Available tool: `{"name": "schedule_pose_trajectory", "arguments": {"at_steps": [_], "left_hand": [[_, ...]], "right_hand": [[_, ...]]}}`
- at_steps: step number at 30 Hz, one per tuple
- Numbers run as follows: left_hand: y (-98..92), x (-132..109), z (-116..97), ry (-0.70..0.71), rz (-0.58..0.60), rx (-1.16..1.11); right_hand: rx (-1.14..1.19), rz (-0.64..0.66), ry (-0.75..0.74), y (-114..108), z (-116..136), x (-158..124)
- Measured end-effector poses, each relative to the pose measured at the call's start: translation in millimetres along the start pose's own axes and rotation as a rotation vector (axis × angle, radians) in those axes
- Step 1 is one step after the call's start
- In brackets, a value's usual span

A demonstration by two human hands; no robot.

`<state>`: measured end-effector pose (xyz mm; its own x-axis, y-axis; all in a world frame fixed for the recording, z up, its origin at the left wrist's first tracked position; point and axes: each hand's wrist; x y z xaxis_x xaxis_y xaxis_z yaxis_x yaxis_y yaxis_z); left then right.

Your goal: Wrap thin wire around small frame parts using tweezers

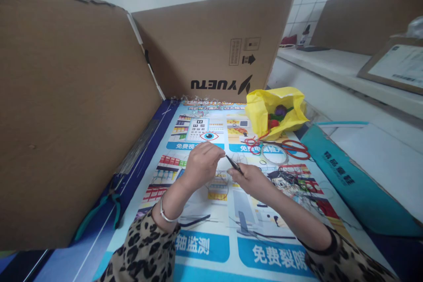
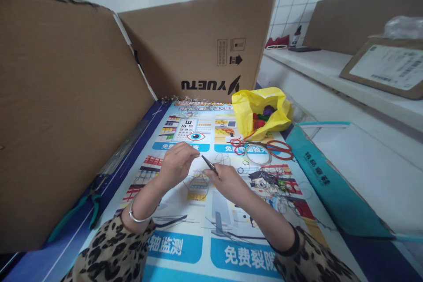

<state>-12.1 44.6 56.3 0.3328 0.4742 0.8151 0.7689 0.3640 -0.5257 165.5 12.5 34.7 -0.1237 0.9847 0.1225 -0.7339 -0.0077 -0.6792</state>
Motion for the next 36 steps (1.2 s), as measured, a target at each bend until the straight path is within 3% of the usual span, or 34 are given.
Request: {"name": "schedule_pose_trajectory", "arguments": {"at_steps": [6, 10, 16, 19, 24, 30, 32, 36], "left_hand": [[4.5, -7.0, -3.9, 0.138, -0.073, 0.134], [5.1, -9.5, -4.1, 0.199, -0.081, 0.152], [5.0, -9.9, -5.1, 0.237, -0.044, 0.177], [7.0, -9.0, -4.5, 0.188, -0.025, 0.159], [3.2, 0.2, 1.3, -0.045, 0.032, 0.041], [-18.9, 16.4, 6.1, -0.528, 0.262, -0.383], [-22.4, 18.1, 6.3, -0.596, 0.308, -0.486], [-21.6, 16.7, 5.9, -0.601, 0.373, -0.562]], "right_hand": [[0.281, 0.076, 0.223, 5.2, 10.6, -4.3], [0.548, 0.089, 0.244, 12.6, 14.6, -10.2], [0.859, 0.164, 0.372, 20.6, 20.5, -18.1], [0.883, 0.198, 0.408, 19.9, 19.6, -18.6], [0.430, 0.122, 0.209, 11.3, 7.6, -10.5], [-0.260, -0.044, -0.111, -9.9, -5.9, 2.5], [-0.377, -0.069, -0.193, -17.5, -7.0, 4.1], [-0.633, -0.125, -0.404, -29.1, -5.2, 4.1]]}}
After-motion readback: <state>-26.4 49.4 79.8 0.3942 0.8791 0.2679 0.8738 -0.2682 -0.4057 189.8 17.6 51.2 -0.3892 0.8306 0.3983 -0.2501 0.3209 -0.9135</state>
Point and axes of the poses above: each hand's wrist, its own x-axis towards the middle knuckle, its own y-axis out of the palm, z = x × y, and after that the axes turned 12 degrees about -z, right-handed
